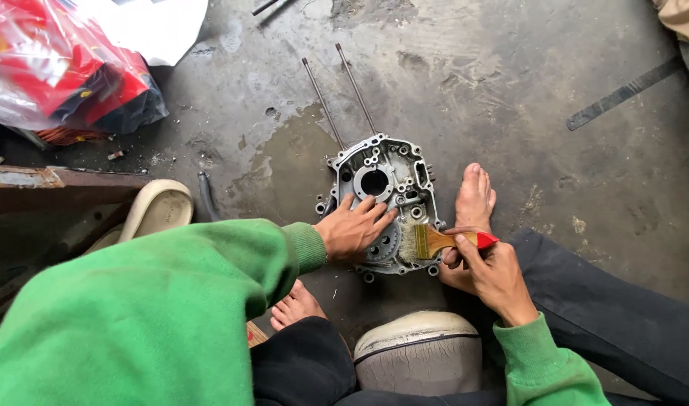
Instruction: Cleaning a motorcycle engine casing using a brush and cleaning solution to remove grease and dirt.
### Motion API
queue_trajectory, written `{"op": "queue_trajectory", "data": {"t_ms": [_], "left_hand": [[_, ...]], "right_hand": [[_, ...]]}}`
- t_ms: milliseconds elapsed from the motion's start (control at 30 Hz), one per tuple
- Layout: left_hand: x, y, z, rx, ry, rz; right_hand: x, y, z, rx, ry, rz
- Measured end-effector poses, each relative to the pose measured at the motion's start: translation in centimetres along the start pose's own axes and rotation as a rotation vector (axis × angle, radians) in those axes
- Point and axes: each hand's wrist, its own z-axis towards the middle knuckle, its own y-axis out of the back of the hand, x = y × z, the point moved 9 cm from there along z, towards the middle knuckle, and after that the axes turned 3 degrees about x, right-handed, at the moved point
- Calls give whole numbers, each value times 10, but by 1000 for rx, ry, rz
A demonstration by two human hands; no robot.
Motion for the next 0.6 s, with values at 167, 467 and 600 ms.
{"op": "queue_trajectory", "data": {"t_ms": [167, 467, 600], "left_hand": [[4, -12, 10, -26, -28, 61], [-4, 5, 8, -72, -21, 55], [2, -45, 12, -54, -27, 113]], "right_hand": [[2, 2, 2, -3, 13, 73], [0, 14, 1, -39, 125, 271], [-28, 26, 9, -81, 133, 44]]}}
